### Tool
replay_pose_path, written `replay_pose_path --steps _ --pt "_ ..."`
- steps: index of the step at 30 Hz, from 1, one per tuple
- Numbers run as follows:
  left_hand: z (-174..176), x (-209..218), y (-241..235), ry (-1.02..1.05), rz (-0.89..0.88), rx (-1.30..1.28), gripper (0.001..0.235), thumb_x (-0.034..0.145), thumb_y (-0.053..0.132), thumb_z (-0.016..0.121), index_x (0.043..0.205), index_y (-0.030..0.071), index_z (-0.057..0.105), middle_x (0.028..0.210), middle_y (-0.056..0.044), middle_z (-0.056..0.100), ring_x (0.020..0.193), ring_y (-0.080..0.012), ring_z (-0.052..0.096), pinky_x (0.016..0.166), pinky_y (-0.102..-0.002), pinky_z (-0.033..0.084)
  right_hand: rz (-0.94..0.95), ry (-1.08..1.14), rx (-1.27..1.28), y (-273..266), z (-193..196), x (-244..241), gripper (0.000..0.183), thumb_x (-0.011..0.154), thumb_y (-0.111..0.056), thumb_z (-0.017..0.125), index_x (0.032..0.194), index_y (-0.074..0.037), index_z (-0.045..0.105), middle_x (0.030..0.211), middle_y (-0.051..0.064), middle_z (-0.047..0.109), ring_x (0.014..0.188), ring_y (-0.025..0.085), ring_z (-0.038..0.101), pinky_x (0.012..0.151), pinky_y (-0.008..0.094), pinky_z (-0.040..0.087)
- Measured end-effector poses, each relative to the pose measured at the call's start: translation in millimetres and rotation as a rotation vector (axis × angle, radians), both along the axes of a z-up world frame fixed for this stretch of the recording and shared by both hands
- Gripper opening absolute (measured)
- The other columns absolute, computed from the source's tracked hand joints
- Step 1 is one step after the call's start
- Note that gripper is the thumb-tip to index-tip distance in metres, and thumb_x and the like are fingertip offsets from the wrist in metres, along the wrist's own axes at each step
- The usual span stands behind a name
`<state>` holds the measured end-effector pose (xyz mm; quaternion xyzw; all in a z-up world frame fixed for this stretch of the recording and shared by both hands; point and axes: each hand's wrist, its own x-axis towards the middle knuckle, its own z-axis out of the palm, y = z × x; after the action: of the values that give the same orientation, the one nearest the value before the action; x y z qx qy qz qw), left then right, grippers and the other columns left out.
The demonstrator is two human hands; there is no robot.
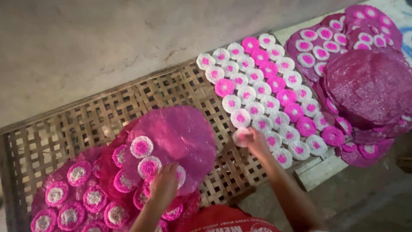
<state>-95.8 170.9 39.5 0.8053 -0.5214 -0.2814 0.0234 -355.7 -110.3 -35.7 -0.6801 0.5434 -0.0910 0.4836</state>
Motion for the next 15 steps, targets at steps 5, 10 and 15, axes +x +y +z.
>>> replay_pose_path --steps 5,10,15 --pt "-21 14 17 -0.142 -0.048 0.258 0.059 0.096 0.037 0.069 0.141 0.007 0.046 0.144 -0.012 0.051 0.133 -0.032 0.047 0.111 -0.045 0.042 0.166 0.146 -0.756 7 9 3 0.041 0.095 -0.017 0.07 0.132 -0.002 0.06 0.119 0.022 0.066 0.101 0.039 0.068 0.085 0.05 0.058" --pt "2 17 20 0.182 0.057 0.129 0.036 0.099 0.036 0.064 0.126 0.013 0.065 0.108 -0.007 0.072 0.099 -0.0221 0.069 0.089 -0.039 0.058 0.084 0.141 -1.196 34 44 6 0.055 0.086 -0.015 0.068 0.136 0.002 0.054 0.12 0.026 0.06 0.106 0.042 0.059 0.083 0.05 0.055" --pt "48 -45 -2 0.78 0.271 -0.074 0.048 0.09 0.035 0.072 0.129 0.012 0.06 0.094 -0.008 0.07 0.063 -0.0163 0.071 0.052 -0.025 0.062 0.134 -0.454 0.407 127 71 10 0.049 0.098 -0.031 0.054 0.138 -0.003 0.06 0.111 0.02 0.067 0.096 0.029 0.063 0.086 0.042 0.058"
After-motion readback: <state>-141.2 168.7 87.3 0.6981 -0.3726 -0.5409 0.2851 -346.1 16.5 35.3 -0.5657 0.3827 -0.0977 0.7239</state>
